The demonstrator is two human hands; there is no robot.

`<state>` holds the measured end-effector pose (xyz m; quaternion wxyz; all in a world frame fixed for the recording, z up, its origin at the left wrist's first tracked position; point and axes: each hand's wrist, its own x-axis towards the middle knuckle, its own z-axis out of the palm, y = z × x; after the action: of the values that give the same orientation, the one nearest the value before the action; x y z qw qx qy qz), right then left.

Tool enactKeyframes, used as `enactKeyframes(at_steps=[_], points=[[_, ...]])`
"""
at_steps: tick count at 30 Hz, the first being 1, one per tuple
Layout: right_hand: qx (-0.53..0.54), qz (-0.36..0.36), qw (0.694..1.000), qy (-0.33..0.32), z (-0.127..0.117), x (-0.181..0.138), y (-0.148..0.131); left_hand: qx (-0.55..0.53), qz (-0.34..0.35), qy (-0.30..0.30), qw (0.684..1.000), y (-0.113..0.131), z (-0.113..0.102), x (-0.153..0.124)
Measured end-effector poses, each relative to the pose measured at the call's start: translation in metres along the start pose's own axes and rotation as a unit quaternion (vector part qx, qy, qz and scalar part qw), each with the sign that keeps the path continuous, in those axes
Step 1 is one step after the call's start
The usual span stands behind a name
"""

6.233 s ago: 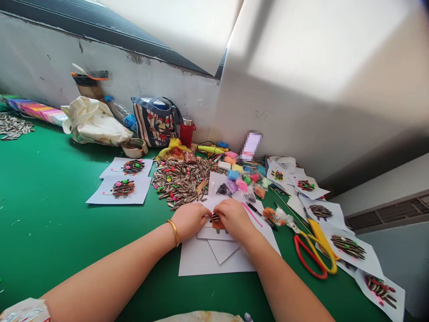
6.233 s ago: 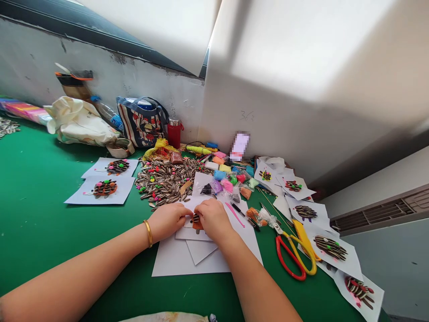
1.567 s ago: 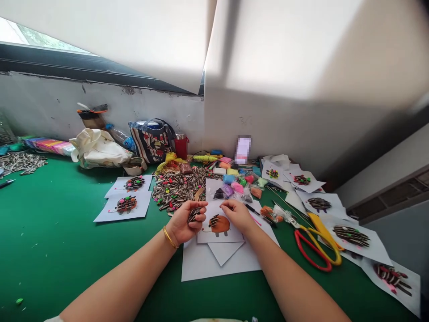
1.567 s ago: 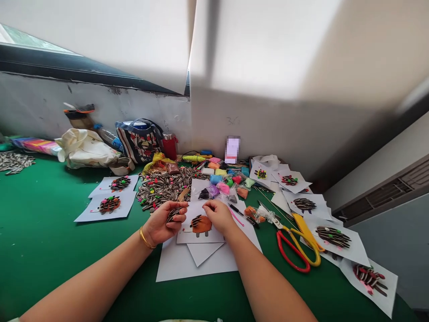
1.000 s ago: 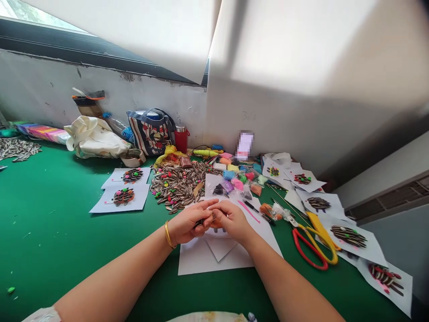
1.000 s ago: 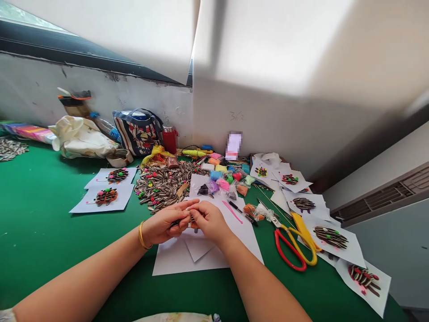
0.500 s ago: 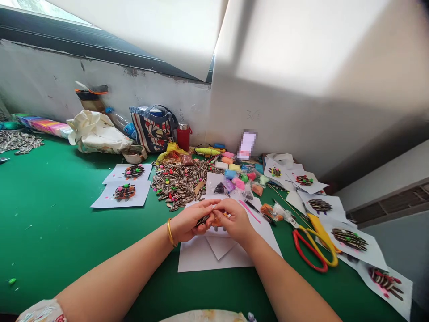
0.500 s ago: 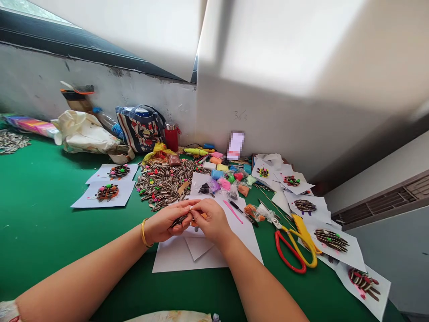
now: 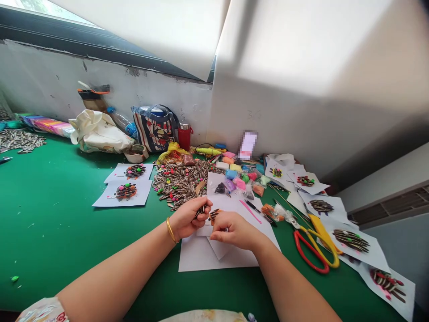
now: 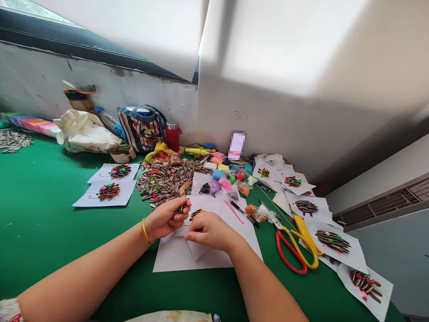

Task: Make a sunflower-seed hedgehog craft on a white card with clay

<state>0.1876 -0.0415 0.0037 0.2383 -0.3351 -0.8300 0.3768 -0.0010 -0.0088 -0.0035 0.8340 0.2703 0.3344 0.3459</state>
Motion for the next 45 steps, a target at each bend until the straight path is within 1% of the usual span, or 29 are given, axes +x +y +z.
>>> enactKeyframes(at_steps=[1, 2, 5, 7, 10, 13, 16, 19, 22, 24, 26, 30, 35, 40, 45], points=[[0.001, 0.009, 1.000, 0.011, 0.001, 0.000, 0.000, 0.001, -0.004, 0.001, 1.000, 0.000, 0.000, 0.000], [0.005, 0.023, 0.999, 0.035, 0.002, 0.001, 0.001, 0.002, -0.005, 0.000, 1.000, -0.001, 0.001, 0.000], [0.033, 0.078, 0.986, 0.142, 0.006, 0.003, 0.004, 0.017, 0.012, -0.012, 1.000, -0.003, 0.002, 0.000], [0.053, 0.097, 0.976, 0.187, 0.010, 0.004, 0.008, 0.048, 0.024, -0.019, 0.998, -0.006, 0.002, 0.000], [0.068, 0.101, 0.972, 0.202, 0.014, 0.006, 0.011, 0.113, 0.039, -0.023, 0.993, -0.011, 0.004, 0.000], [0.055, 0.085, 0.972, 0.210, 0.015, 0.007, 0.013, 0.154, 0.053, -0.021, 0.986, -0.014, 0.005, 0.000], [0.029, 0.080, 0.967, 0.242, 0.013, 0.007, 0.015, 0.165, 0.055, -0.024, 0.984, -0.014, 0.006, 0.000], [0.031, 0.111, 0.958, 0.262, 0.008, 0.007, 0.017, 0.156, 0.072, -0.002, 0.985, -0.009, 0.004, 0.002], [0.013, 0.127, 0.959, 0.253, 0.000, 0.006, 0.017, 0.160, 0.098, 0.048, 0.981, -0.004, 0.000, 0.006], [-0.014, 0.127, 0.966, 0.224, -0.005, 0.004, 0.017, 0.181, 0.115, 0.076, 0.974, -0.003, -0.003, 0.010], [-0.051, 0.124, 0.972, 0.191, -0.007, 0.003, 0.018, 0.202, 0.124, 0.089, 0.967, -0.004, -0.006, 0.013], [-0.141, 0.115, 0.969, 0.169, 0.000, 0.002, 0.021, 0.211, 0.115, 0.097, 0.966, -0.006, -0.009, 0.017], [-0.227, 0.074, 0.958, 0.160, 0.011, 0.003, 0.023, 0.201, 0.113, 0.099, 0.968, -0.004, -0.008, 0.016], [-0.264, 0.059, 0.950, 0.153, 0.011, 0.004, 0.020, 0.194, 0.112, 0.100, 0.969, -0.004, -0.008, 0.016], [-0.280, 0.065, 0.948, 0.137, 0.011, 0.004, 0.019, 0.198, 0.111, 0.101, 0.969, -0.004, -0.009, 0.016]])
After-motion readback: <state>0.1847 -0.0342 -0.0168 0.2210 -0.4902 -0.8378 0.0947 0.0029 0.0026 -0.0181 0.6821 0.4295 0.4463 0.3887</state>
